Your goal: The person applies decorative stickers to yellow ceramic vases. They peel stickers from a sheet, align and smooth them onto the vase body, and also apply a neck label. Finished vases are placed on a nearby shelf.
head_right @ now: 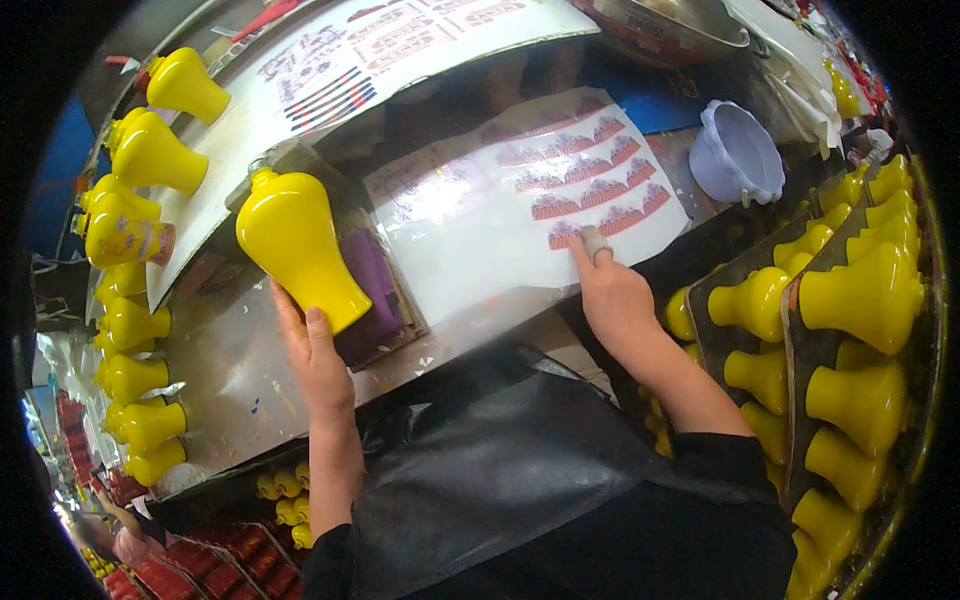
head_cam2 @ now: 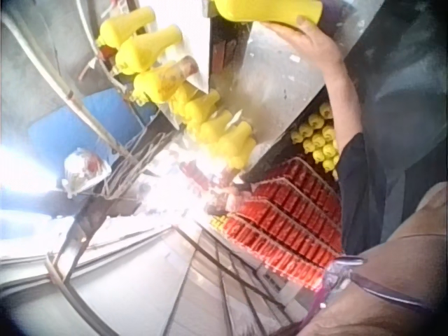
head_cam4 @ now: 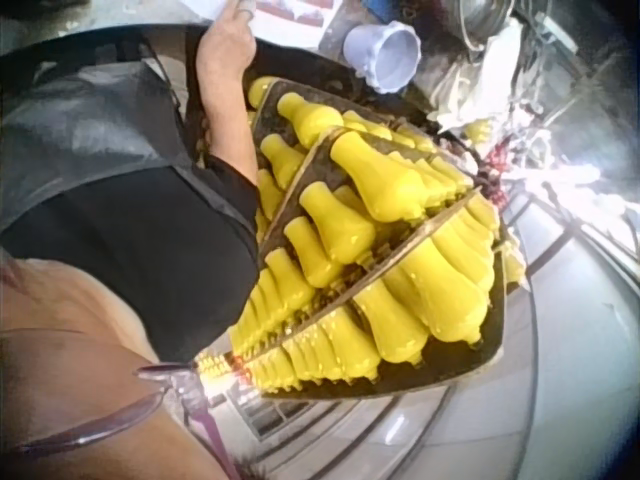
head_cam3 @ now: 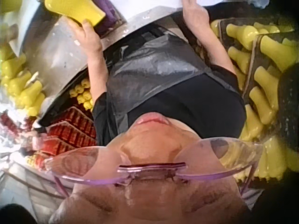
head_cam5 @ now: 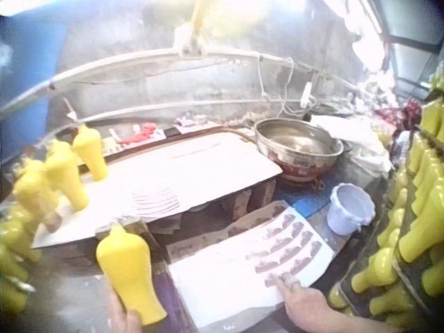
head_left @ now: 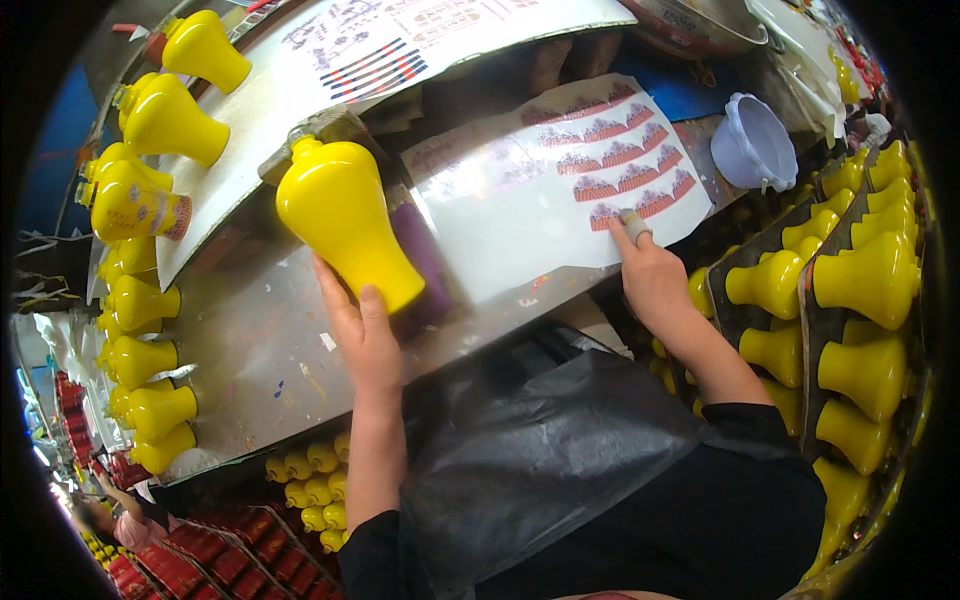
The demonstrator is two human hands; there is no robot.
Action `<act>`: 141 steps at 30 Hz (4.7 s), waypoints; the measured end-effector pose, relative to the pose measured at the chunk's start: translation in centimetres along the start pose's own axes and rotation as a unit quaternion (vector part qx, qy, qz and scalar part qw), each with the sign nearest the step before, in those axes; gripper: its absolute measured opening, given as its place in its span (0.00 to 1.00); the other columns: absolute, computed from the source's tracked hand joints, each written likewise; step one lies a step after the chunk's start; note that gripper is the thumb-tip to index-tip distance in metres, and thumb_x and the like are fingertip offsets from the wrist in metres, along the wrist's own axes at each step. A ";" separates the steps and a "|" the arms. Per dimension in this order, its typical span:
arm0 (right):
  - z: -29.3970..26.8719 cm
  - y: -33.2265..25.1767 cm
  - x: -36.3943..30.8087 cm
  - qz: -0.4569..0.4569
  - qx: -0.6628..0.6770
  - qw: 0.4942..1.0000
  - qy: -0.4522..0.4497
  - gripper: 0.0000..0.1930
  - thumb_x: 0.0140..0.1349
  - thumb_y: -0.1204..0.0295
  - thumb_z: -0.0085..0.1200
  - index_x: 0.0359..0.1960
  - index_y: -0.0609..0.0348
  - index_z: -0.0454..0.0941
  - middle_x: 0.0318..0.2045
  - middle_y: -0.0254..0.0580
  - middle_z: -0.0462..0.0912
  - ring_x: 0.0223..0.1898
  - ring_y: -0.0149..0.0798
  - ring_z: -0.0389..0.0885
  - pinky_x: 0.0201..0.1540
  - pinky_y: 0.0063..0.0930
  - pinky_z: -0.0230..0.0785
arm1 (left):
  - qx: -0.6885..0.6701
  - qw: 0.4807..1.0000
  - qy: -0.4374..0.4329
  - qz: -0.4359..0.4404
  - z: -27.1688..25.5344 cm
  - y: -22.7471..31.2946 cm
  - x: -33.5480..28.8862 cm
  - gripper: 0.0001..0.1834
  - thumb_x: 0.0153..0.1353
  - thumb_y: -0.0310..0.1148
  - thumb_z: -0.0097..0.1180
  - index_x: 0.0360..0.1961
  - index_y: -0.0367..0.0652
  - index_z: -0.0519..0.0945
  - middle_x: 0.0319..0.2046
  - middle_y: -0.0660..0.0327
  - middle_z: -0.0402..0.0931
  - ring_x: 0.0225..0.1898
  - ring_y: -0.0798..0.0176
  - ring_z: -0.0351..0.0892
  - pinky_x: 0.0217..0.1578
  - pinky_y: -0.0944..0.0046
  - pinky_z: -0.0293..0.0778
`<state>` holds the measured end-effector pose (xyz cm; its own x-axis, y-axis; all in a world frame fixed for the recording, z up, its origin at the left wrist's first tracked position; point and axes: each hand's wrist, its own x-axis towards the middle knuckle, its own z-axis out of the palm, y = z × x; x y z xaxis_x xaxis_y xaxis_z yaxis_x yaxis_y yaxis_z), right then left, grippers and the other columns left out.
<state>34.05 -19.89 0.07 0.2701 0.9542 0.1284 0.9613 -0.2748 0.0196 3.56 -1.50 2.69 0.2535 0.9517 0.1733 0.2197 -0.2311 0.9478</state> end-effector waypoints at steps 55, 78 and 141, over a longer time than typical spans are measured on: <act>-10.9 -9.1 3.8 -0.054 0.611 0.789 -0.041 0.24 0.67 0.73 0.57 0.65 0.67 0.76 0.49 0.49 0.83 0.35 0.30 0.80 0.38 0.24 0.74 | 0.109 0.957 0.013 0.268 4.6 7.7 -1.6 0.12 0.52 0.22 0.70 0.39 0.37 0.85 0.37 0.54 0.83 0.34 0.56 0.84 0.36 0.61 0.78; -10.7 -12.3 14.8 -0.092 0.507 0.782 -0.351 0.13 0.68 0.64 0.63 0.33 0.63 0.86 0.28 0.36 0.86 0.33 0.26 0.82 0.40 0.21 0.75 | -0.396 0.880 0.166 -0.203 -3.7 3.0 -2.8 0.12 0.69 0.24 0.62 0.52 0.40 0.79 0.36 0.61 0.83 0.34 0.65 0.82 0.32 0.67 0.76; -6.9 -15.9 12.9 -0.067 0.535 0.841 -0.052 0.07 0.68 0.69 0.64 0.42 0.56 0.88 0.24 0.30 0.76 0.22 0.24 0.71 0.27 0.20 0.63 | 0.045 0.997 0.062 0.031 -1.8 0.3 0.3 0.29 0.58 0.35 0.72 0.59 0.42 0.76 0.52 0.53 0.75 0.58 0.50 0.75 0.56 0.53 0.74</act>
<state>21.81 -4.05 8.27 0.1053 0.9887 0.1068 0.4670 0.0457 -0.8831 2.01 -0.90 3.49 0.1515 0.9514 0.2680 0.2927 -0.3021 0.9072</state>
